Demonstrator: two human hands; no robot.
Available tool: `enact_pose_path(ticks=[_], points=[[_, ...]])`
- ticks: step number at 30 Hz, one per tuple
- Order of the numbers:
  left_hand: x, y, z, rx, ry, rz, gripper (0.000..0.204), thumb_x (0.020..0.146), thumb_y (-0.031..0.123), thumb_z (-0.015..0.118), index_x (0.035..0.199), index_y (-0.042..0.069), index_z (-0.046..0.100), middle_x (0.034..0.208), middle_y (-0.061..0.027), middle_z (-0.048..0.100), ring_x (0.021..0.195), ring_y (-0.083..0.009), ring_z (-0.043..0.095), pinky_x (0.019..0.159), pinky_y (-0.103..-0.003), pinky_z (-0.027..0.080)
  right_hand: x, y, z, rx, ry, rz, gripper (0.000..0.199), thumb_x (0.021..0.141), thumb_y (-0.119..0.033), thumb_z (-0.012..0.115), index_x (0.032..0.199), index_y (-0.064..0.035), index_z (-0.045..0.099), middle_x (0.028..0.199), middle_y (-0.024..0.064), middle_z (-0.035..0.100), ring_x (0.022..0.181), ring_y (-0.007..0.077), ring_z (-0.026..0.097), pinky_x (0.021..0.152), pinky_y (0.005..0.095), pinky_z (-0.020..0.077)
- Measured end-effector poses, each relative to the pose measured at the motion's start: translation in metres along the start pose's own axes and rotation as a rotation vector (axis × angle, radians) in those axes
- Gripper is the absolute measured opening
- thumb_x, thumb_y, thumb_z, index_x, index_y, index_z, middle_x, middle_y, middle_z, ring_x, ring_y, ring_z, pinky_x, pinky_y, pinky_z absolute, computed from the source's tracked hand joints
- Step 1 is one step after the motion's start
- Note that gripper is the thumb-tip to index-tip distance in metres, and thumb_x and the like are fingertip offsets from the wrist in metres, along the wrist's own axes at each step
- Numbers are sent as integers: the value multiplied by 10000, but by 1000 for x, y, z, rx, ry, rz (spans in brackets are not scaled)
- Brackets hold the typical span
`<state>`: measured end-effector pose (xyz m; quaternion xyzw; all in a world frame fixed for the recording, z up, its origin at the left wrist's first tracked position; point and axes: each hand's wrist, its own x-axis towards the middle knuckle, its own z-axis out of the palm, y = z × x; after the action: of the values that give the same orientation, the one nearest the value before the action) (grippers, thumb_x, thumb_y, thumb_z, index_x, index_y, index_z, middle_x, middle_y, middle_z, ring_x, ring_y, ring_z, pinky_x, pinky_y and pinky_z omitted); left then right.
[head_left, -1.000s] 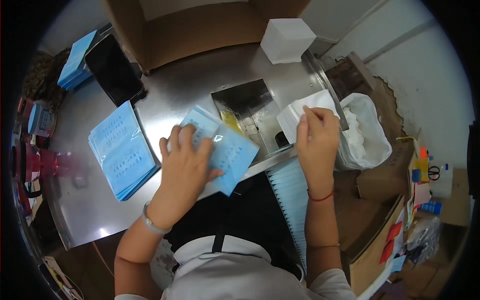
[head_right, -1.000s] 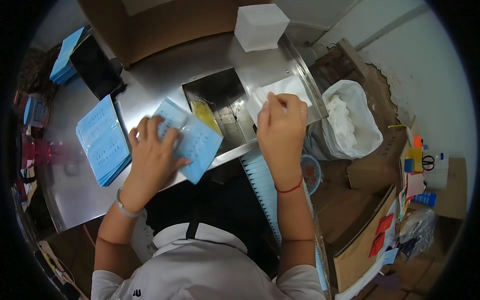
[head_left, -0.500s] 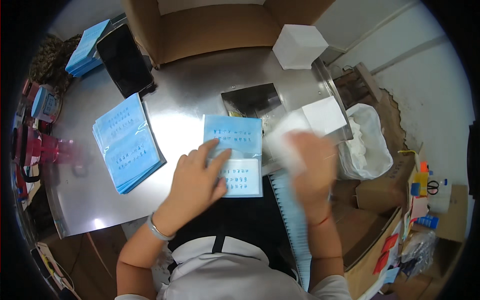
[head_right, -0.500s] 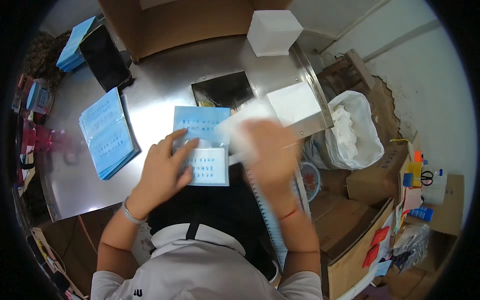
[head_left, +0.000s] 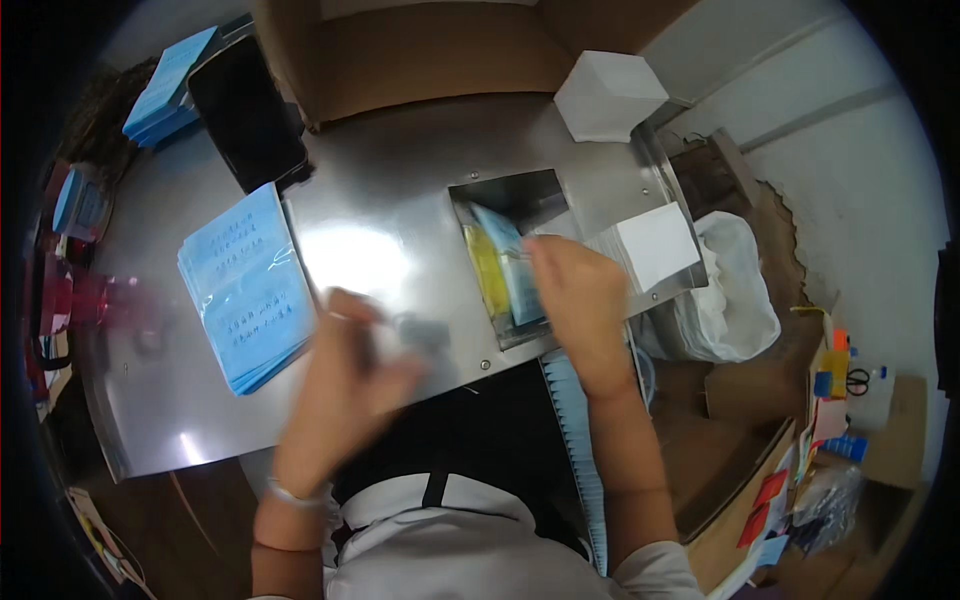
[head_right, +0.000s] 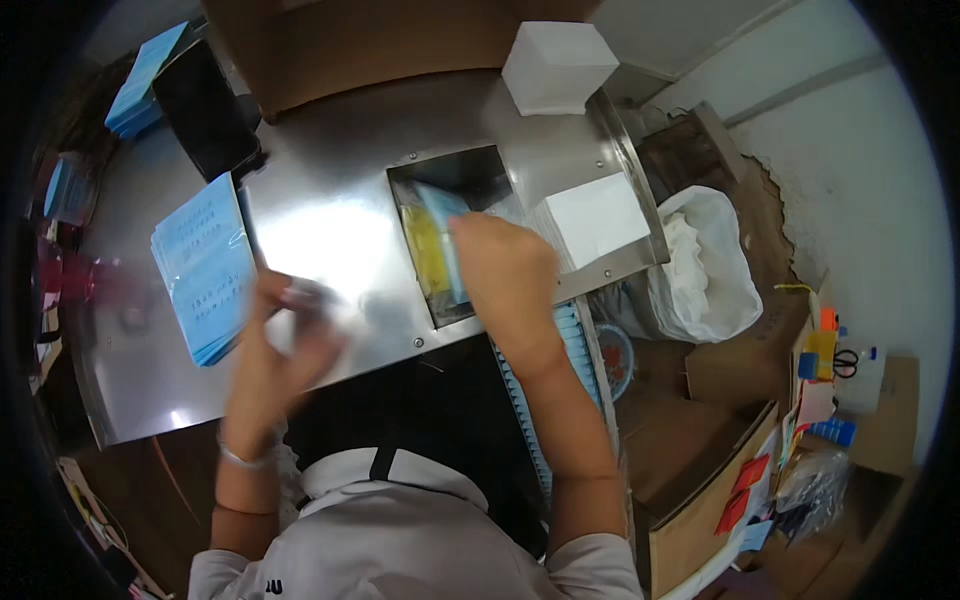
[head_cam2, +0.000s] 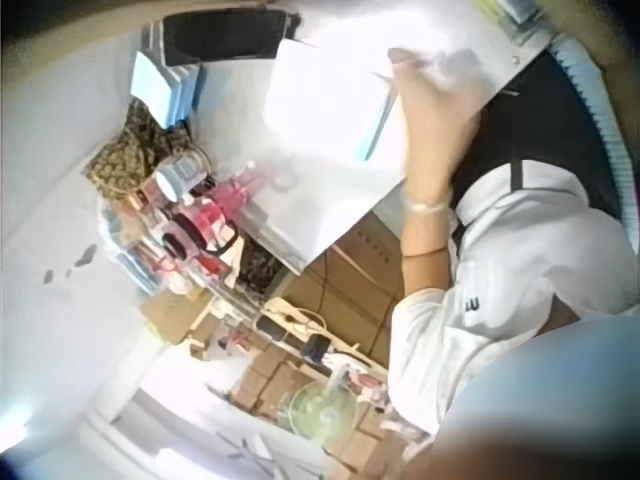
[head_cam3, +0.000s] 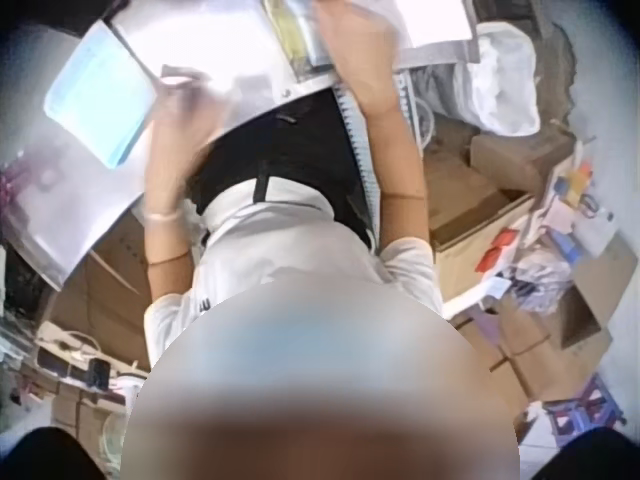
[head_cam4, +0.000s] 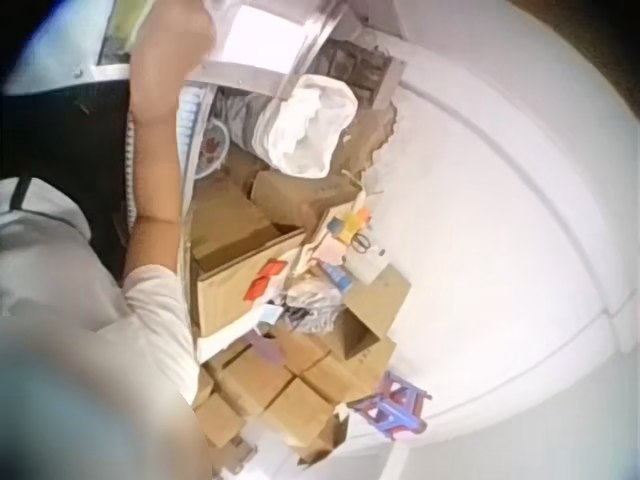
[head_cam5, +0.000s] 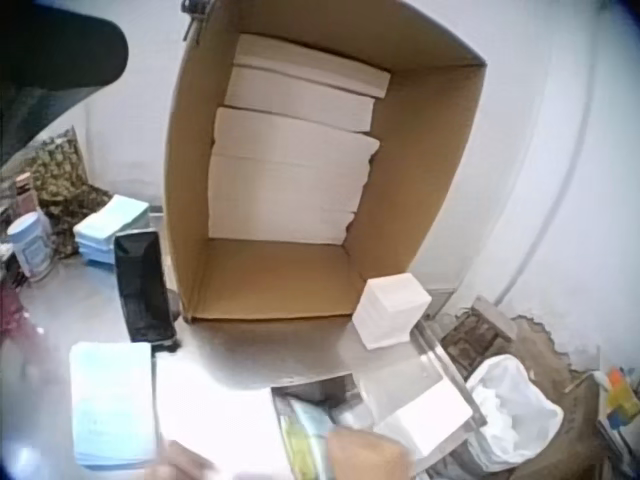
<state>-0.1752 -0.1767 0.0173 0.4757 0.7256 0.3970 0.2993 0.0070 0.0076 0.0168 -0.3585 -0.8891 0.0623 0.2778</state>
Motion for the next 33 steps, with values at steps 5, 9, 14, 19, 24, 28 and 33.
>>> enact_pose_path(ticks=[5, 9, 14, 19, 24, 28, 33], points=[[-2, -74, -84, 828, 525, 99, 260, 931, 195, 658, 1095, 26, 546, 1070, -160, 566, 969, -293, 551, 844, -391, 452, -14, 20, -49, -209, 283, 106, 191, 870, -98, 690, 1013, 22, 728, 928, 123, 649, 849, 300, 601, 776, 394, 492], [16, -43, -70, 913, 341, -39, 206, 912, 194, 679, 1027, 48, 590, 1185, -161, 550, 1080, -340, 534, 916, -392, 438, -17, 32, -37, -299, 240, 102, 206, 861, -86, 685, 1034, 15, 731, 970, 110, 591, 893, 291, 545, 841, 403, 460], [15, -36, -52, 775, 681, 231, 213, 890, 188, 701, 1020, 57, 596, 1215, -153, 563, 1142, -342, 501, 988, -417, 388, -20, 32, -49, -101, 134, 199, 237, 836, -60, 681, 1056, 19, 723, 974, 115, 583, 941, 287, 541, 852, 402, 460], [-3, -68, -81, 854, 393, -78, 170, 922, 185, 658, 973, 37, 591, 1076, -168, 552, 982, -345, 535, 855, -470, 421, -20, 37, -55, -4, 116, 164, 280, 820, -53, 679, 1085, 33, 706, 1114, 155, 588, 1045, 314, 539, 901, 397, 463], [13, -33, -21, 640, 531, 261, 177, 828, 110, 710, 928, 46, 579, 1272, -203, 543, 1119, -383, 519, 943, -507, 394, -25, 44, -53, -119, 110, 112, 342, 810, -21, 657, 1148, 32, 674, 1278, 195, 558, 1177, 355, 501, 945, 422, 454], [13, 1, 60, 647, 40, 441, 293, 842, 214, 732, 1002, 36, 562, 1445, -288, 410, 1370, -521, 354, 1096, -628, 310, -19, 49, -66, -38, 70, 87, 387, 800, 14, 634, 1185, 35, 653, 1245, 181, 584, 1158, 351, 517, 947, 442, 440], [12, 0, 45, 471, -31, 446, 390, 818, 145, 707, 1165, 16, 582, 1471, -253, 413, 1372, -458, 381, 1101, -586, 309, -69, -29, -47, 8, -25, -178, 361, 828, -125, 670, 1187, -108, 693, 1209, 151, 630, 1102, 334, 599, 1002, 482, 425]])
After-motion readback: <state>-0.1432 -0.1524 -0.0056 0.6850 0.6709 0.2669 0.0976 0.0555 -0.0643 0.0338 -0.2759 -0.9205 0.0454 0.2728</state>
